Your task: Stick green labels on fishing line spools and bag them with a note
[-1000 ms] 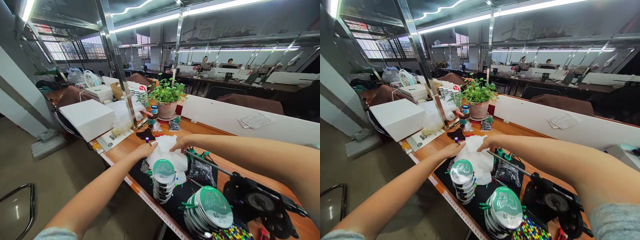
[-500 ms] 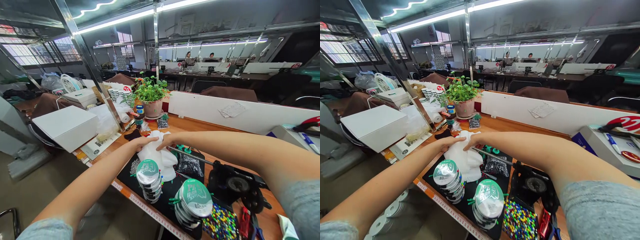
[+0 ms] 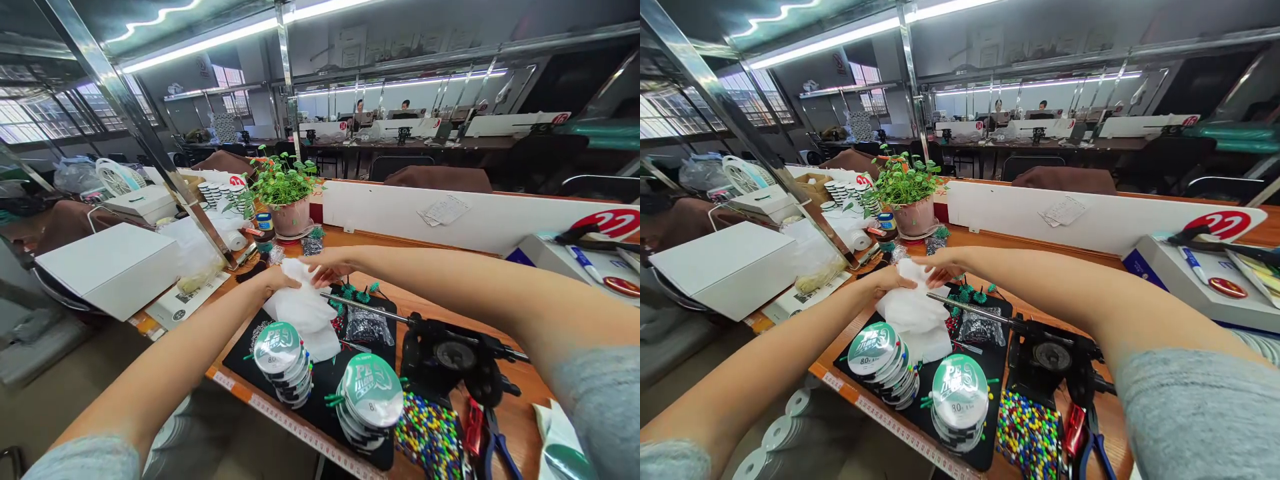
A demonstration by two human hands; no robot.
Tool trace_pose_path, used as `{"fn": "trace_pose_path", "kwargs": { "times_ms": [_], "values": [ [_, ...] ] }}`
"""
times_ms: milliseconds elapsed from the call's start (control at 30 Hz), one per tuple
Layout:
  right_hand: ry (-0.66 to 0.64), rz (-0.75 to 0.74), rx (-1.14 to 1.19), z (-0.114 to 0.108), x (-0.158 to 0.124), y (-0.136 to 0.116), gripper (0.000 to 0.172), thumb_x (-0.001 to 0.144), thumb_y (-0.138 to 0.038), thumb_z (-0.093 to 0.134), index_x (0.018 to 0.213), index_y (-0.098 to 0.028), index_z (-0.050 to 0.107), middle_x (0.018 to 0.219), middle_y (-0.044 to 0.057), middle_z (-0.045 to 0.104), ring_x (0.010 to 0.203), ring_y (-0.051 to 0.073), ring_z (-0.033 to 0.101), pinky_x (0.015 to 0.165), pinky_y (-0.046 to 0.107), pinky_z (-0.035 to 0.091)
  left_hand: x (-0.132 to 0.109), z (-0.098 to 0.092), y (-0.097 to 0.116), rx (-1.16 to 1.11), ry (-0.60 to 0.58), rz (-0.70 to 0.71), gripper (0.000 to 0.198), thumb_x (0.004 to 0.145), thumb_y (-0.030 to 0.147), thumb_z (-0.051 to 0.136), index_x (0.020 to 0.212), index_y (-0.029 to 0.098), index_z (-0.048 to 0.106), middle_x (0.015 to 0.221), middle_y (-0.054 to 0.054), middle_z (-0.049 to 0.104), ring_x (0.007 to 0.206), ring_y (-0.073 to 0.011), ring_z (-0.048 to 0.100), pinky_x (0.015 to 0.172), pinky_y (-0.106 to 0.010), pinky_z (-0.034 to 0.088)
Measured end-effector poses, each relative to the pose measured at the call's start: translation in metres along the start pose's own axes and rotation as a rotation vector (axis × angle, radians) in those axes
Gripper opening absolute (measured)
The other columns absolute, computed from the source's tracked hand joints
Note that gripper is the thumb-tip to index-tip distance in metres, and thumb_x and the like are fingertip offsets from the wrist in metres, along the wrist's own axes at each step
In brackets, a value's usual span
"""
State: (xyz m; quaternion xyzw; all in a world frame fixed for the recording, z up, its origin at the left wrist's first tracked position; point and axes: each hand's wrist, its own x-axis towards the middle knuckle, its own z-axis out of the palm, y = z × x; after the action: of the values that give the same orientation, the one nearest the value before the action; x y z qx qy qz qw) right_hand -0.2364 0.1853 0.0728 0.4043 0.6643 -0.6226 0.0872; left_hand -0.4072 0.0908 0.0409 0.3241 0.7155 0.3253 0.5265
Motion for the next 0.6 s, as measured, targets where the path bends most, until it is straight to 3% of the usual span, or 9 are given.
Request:
{"fn": "trace_pose_path", "kwargs": {
  "times_ms": [67, 133, 233, 333, 400, 500, 600],
  "values": [
    [0.098, -0.020, -0.042, -0.010, 0.000, 0.001, 0.059, 0.107, -0.063, 0.025, 0.108, -0.012, 0.054, 0.092, 0.012, 0.073, 0.070, 0.011, 0.070, 0.066, 0.020, 0.057, -0.008, -0.014, 0.008, -0.076, 0.003, -0.011, 0.052, 0.049, 0.009, 0.090, 0.097, 0.007, 0.070, 0.088, -0.014, 0.076, 0.069, -0.0258, 0.071, 0.062, -0.037, 0.061],
    [0.191, -0.047, -0.133, -0.017, 0.003, 0.005, 0.060, 0.110, -0.055, 0.014, 0.103, -0.013, 0.056, 0.091, 0.011, 0.073, 0.067, 0.010, 0.068, 0.063, 0.018, 0.055, -0.018, -0.030, 0.017, -0.161, 0.006, -0.001, 0.055, 0.050, 0.008, 0.090, 0.101, 0.006, 0.070, 0.096, -0.016, 0.076, 0.074, -0.0271, 0.072, 0.067, -0.039, 0.063],
    [0.243, -0.078, -0.355, -0.019, 0.010, 0.015, 0.042, 0.106, -0.048, 0.044, 0.092, -0.012, 0.062, 0.087, 0.012, 0.072, 0.073, 0.017, 0.070, 0.067, 0.025, 0.057, -0.037, -0.049, 0.026, -0.283, 0.041, 0.058, 0.054, 0.058, 0.008, 0.089, 0.109, 0.009, 0.068, 0.099, -0.014, 0.076, 0.076, -0.0258, 0.073, 0.071, -0.039, 0.064],
    [0.205, -0.142, -0.602, -0.008, 0.017, 0.022, 0.032, 0.080, -0.041, 0.082, 0.088, -0.013, 0.068, 0.092, 0.012, 0.072, 0.098, 0.030, 0.071, 0.086, 0.035, 0.056, -0.055, -0.061, 0.030, -0.366, 0.112, 0.130, 0.049, 0.070, 0.011, 0.083, 0.116, 0.011, 0.066, 0.092, -0.010, 0.076, 0.067, -0.0226, 0.072, 0.067, -0.037, 0.065],
    [0.177, -0.187, -0.728, 0.004, 0.023, 0.021, 0.045, 0.069, -0.044, 0.090, 0.097, -0.015, 0.070, 0.107, 0.012, 0.072, 0.115, 0.036, 0.065, 0.100, 0.040, 0.051, -0.064, -0.065, 0.031, -0.401, 0.140, 0.173, 0.049, 0.076, 0.012, 0.078, 0.123, 0.011, 0.064, 0.090, -0.011, 0.076, 0.065, -0.0233, 0.071, 0.062, -0.038, 0.064],
    [0.165, -0.185, -0.855, 0.023, 0.033, 0.013, 0.066, 0.063, -0.054, 0.091, 0.111, -0.015, 0.069, 0.126, 0.016, 0.066, 0.126, 0.041, 0.057, 0.109, 0.048, 0.045, -0.075, -0.068, 0.030, -0.457, 0.165, 0.264, 0.052, 0.080, 0.009, 0.073, 0.130, 0.010, 0.061, 0.092, -0.012, 0.076, 0.066, -0.0256, 0.072, 0.059, -0.039, 0.064],
    [0.172, -0.155, -0.899, 0.036, 0.043, 0.007, 0.075, 0.054, -0.041, 0.097, 0.117, -0.013, 0.067, 0.129, 0.018, 0.064, 0.125, 0.044, 0.056, 0.108, 0.051, 0.045, -0.086, -0.071, 0.026, -0.496, 0.205, 0.310, 0.044, 0.081, 0.005, 0.071, 0.124, 0.007, 0.066, 0.085, -0.011, 0.076, 0.064, -0.0236, 0.071, 0.061, -0.036, 0.065]
  ]
}}
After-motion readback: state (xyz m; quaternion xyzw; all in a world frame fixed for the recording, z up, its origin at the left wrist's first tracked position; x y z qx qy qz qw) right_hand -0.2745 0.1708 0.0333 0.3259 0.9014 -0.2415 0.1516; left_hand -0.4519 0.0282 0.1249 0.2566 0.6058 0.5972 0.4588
